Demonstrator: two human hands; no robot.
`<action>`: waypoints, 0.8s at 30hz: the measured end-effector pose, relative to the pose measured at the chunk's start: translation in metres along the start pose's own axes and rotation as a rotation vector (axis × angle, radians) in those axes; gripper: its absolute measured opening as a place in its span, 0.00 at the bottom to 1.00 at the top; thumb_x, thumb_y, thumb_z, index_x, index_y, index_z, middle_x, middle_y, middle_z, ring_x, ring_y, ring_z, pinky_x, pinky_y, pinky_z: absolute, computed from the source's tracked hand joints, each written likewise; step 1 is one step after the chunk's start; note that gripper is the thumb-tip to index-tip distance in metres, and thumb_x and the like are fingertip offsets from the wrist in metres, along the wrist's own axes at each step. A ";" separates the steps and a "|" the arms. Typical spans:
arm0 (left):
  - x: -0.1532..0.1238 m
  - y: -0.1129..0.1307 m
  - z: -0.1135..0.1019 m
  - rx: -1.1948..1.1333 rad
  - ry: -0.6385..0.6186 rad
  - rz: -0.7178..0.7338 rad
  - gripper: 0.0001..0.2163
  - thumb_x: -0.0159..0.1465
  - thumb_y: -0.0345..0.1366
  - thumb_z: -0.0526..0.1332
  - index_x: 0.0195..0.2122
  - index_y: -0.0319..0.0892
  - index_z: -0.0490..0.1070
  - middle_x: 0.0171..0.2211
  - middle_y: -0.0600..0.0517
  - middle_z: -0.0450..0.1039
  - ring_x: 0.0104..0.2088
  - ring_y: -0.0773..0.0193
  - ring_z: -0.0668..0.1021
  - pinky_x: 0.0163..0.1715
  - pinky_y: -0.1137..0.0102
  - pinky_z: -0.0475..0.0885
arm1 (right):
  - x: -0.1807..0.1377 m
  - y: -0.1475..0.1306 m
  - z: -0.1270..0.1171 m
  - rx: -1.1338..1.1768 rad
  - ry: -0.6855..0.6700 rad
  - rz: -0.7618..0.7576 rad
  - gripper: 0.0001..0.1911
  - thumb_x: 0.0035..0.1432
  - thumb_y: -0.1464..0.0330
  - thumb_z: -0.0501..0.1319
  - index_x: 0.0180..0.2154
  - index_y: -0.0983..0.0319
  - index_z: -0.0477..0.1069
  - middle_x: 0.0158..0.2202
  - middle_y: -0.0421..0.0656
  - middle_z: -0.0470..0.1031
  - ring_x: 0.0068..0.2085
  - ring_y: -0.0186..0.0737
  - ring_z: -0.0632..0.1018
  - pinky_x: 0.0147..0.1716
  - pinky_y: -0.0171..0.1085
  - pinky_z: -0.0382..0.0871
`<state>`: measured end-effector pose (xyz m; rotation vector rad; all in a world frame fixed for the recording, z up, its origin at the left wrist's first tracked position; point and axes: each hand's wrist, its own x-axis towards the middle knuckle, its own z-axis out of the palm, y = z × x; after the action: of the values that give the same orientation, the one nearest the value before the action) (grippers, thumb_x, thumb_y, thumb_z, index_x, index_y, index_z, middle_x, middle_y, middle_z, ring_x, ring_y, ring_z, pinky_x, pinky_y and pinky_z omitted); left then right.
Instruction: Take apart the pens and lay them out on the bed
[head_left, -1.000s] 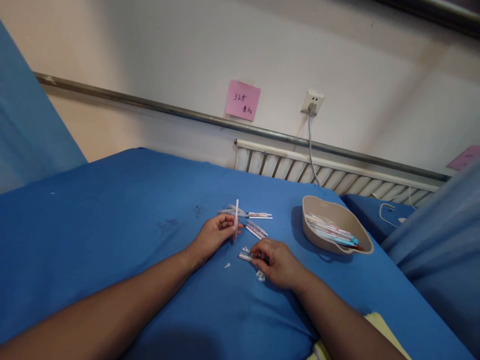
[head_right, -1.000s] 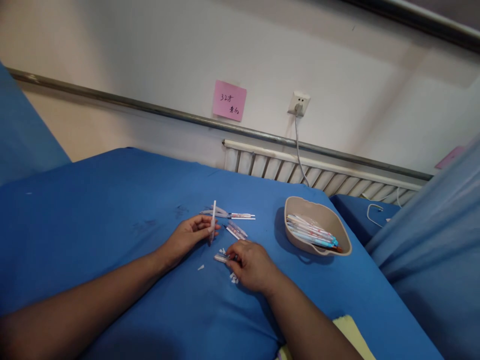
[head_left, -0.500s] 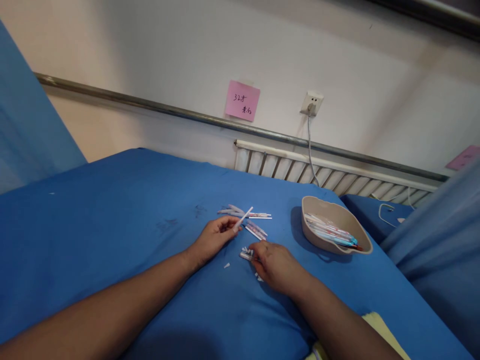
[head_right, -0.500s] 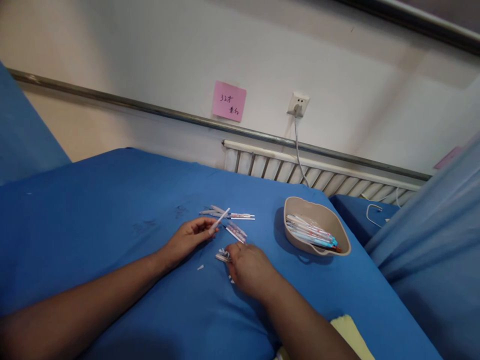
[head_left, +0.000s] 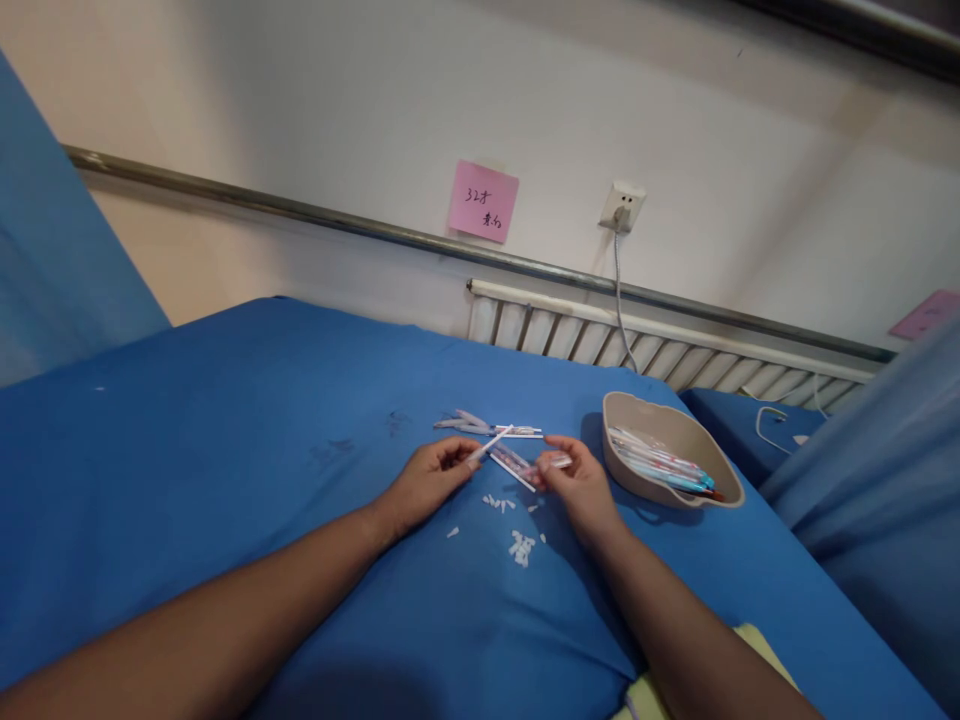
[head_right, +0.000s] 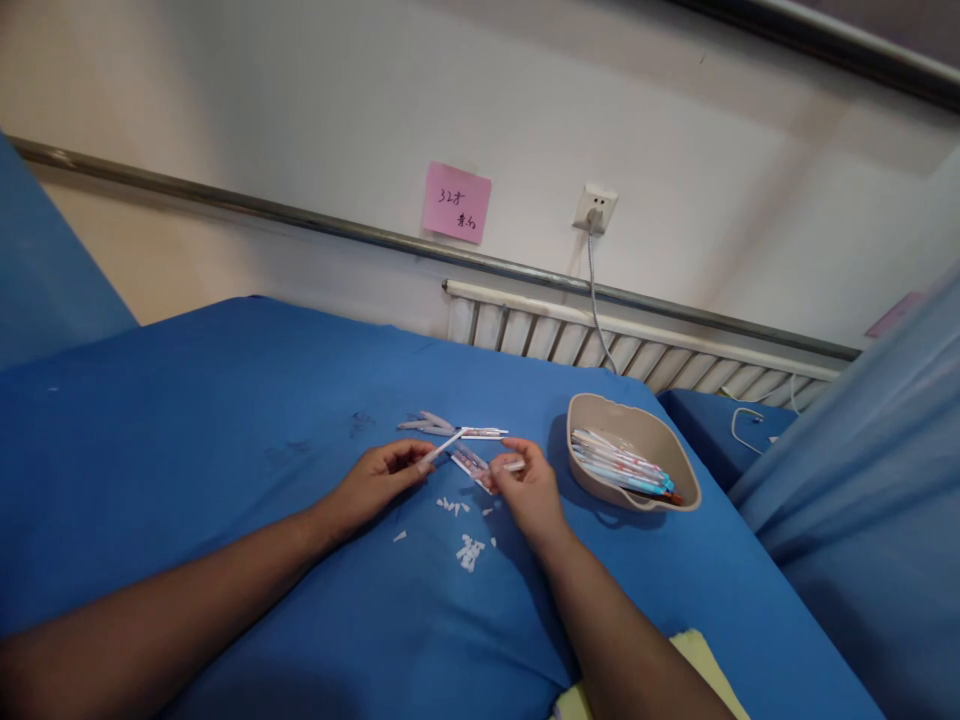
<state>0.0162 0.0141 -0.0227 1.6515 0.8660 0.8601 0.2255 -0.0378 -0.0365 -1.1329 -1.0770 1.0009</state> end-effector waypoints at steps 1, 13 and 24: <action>-0.001 0.001 0.000 0.018 -0.026 0.006 0.13 0.58 0.41 0.60 0.40 0.39 0.73 0.34 0.51 0.75 0.33 0.64 0.74 0.36 0.69 0.68 | 0.003 -0.001 -0.002 0.125 0.041 0.054 0.19 0.48 0.64 0.65 0.42 0.60 0.64 0.27 0.38 0.73 0.26 0.34 0.75 0.28 0.33 0.69; -0.008 0.016 0.002 0.239 -0.155 0.074 0.14 0.62 0.37 0.54 0.45 0.40 0.73 0.41 0.50 0.76 0.42 0.59 0.75 0.43 0.68 0.68 | 0.002 -0.006 -0.005 0.387 0.035 0.067 0.16 0.45 0.65 0.69 0.36 0.61 0.69 0.27 0.38 0.75 0.27 0.31 0.75 0.28 0.30 0.69; -0.009 0.013 0.001 0.264 -0.151 0.099 0.14 0.63 0.39 0.53 0.45 0.41 0.73 0.42 0.50 0.76 0.42 0.60 0.75 0.43 0.69 0.68 | 0.004 -0.003 -0.007 0.371 0.102 0.050 0.15 0.45 0.65 0.69 0.35 0.62 0.69 0.27 0.39 0.75 0.26 0.31 0.75 0.28 0.31 0.67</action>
<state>0.0144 0.0034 -0.0111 1.9765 0.8247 0.6993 0.2330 -0.0359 -0.0341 -0.8989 -0.7461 1.1162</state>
